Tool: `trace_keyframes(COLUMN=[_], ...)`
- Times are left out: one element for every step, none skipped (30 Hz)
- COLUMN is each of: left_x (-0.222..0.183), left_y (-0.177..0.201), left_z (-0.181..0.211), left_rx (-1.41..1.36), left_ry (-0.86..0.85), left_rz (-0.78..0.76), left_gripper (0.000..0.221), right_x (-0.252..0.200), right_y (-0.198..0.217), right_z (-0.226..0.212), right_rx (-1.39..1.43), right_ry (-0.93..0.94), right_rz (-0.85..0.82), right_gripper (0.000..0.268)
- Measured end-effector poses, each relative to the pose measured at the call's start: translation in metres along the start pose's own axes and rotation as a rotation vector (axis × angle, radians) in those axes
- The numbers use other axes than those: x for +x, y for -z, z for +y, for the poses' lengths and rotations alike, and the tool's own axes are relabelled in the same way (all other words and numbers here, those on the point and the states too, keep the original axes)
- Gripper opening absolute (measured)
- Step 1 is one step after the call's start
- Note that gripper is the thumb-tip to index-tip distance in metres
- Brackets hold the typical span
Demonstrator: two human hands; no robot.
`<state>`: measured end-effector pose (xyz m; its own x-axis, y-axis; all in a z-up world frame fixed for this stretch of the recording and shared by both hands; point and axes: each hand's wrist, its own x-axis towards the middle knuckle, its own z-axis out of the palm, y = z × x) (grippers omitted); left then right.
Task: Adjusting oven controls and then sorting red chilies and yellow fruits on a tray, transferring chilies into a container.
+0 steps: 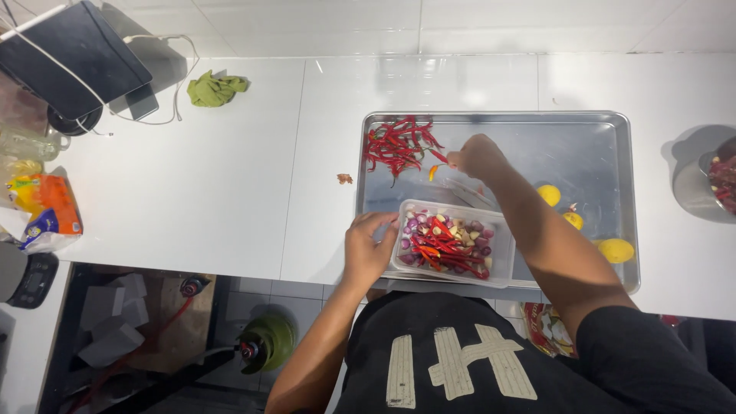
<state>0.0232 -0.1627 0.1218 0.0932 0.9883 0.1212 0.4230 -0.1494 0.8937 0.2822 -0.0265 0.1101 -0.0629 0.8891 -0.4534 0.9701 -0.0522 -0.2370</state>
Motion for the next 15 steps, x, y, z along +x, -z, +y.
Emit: trace_keyframes(left_x=[0.008, 0.014, 0.02, 0.024, 0.027, 0.032, 0.033, 0.034, 0.035, 0.034, 0.033, 0.034, 0.035, 0.036, 0.037], left_y=[-0.014, -0.026, -0.039, -0.049, -0.059, -0.069, -0.077, -0.086, -0.094, -0.093, -0.091, -0.09, -0.09, -0.089, -0.088], left_z=[0.001, 0.003, 0.004, 0.007, 0.011, 0.014, 0.014, 0.013, 0.012, 0.019, 0.026, 0.033, 0.028, 0.024, 0.02], left_rx=[-0.005, -0.089, -0.172, -0.173, -0.315, -0.456, -0.455, -0.49, -0.525, -0.523, -0.527, -0.532, -0.53, -0.429, -0.329], left_ry=[-0.004, 0.097, 0.198, 0.196, 0.281, 0.364, 0.361, 0.4, 0.439, 0.441, 0.454, 0.464, 0.463, 0.434, 0.404], left_rz=[-0.01, -0.029, -0.048, -0.06, -0.104, -0.149, -0.161, -0.164, -0.167, -0.183, -0.168, -0.152, -0.167, -0.192, -0.217], left_gripper=[0.014, 0.015, 0.016, 0.016, 0.027, 0.041, 0.041, 0.035, 0.029, 0.029, 0.024, 0.019, 0.019, 0.018, 0.017], right_x=[-0.011, -0.023, -0.036, -0.06, -0.085, -0.108, -0.121, -0.134, -0.147, -0.148, -0.149, -0.149, -0.154, -0.159, -0.164], right_y=[-0.006, -0.014, -0.022, -0.015, -0.008, 0.0, -0.005, -0.01, -0.016, -0.026, -0.037, -0.046, -0.043, -0.04, -0.037], right_z=[0.01, 0.019, 0.028, 0.017, 0.006, -0.004, -0.009, -0.015, -0.021, -0.017, -0.013, -0.009, -0.012, -0.015, -0.019], right_rx=[0.002, 0.358, 0.713, 0.717, 0.857, 0.998, 1.003, 1.108, 1.212, 1.219, 1.237, 1.254, 1.261, 1.106, 0.949], right_ry=[-0.012, -0.089, -0.167, -0.177, -0.229, -0.278, -0.287, -0.252, -0.216, -0.229, -0.227, -0.221, -0.231, -0.239, -0.245], right_rz=[0.002, 0.091, 0.184, 0.188, 0.158, 0.13, 0.138, 0.158, 0.18, 0.187, 0.132, 0.08, 0.089, 0.194, 0.294], right_gripper=[0.021, 0.024, 0.03, 0.03, 0.028, 0.027, 0.027, 0.024, 0.022, 0.022, 0.02, 0.024, 0.024, 0.029, 0.035])
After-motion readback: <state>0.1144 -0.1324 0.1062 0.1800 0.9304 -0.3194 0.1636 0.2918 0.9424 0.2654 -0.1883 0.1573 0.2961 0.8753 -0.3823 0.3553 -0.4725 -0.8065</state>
